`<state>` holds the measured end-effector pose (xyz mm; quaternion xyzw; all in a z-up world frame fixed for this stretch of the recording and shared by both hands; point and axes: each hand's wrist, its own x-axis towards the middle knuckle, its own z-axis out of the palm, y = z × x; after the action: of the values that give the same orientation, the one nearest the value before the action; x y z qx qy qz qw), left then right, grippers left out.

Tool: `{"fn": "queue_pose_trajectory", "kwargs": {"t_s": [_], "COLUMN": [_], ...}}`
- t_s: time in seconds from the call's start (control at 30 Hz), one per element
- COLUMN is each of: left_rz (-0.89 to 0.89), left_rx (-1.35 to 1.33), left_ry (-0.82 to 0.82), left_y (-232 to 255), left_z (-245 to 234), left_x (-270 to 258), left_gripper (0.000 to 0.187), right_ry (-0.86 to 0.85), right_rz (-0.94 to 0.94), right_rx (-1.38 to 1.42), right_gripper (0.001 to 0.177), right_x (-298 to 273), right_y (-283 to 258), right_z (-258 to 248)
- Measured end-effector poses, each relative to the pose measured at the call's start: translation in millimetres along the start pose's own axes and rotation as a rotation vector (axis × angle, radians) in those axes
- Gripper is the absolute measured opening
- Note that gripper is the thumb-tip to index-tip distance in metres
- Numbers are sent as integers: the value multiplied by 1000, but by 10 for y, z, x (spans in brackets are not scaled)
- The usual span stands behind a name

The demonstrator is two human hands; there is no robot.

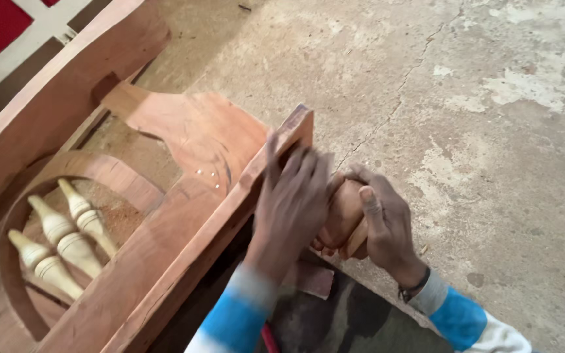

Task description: The person sands various surfaces and decorative legs of a large wooden furniture frame using small pieces of sandpaper by hand.

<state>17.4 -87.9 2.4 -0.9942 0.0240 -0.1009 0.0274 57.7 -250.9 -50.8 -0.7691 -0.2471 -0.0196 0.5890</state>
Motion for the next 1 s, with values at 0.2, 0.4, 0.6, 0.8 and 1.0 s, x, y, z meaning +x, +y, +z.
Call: {"fn": "queue_pose_trajectory", "kwargs": {"t_s": [0.2,0.4,0.6,0.8,1.0], "left_rz": [17,93,124,91,81], "left_rx": [-64,-281,-176,-59,-191], "left_ry": [167,-88,199,-342,20], "left_y": [-116,-12,-89,32,-69], "left_z": [6,44,-133,47,-113], "left_x": [-443,138,-334,378,-269], "left_gripper": [49,52,45,36,45], "right_ry": [53,-3,66,-12,20], "right_rz": [-6,53,-27,20,90], "right_rx": [10,25,-4,51,89], "right_gripper": [60,70,68,74,76], "right_x": [-29,-14,-28,5,-40], "right_y": [34,-10,22,39,55], "right_z": [76,-24,34,2,14]}}
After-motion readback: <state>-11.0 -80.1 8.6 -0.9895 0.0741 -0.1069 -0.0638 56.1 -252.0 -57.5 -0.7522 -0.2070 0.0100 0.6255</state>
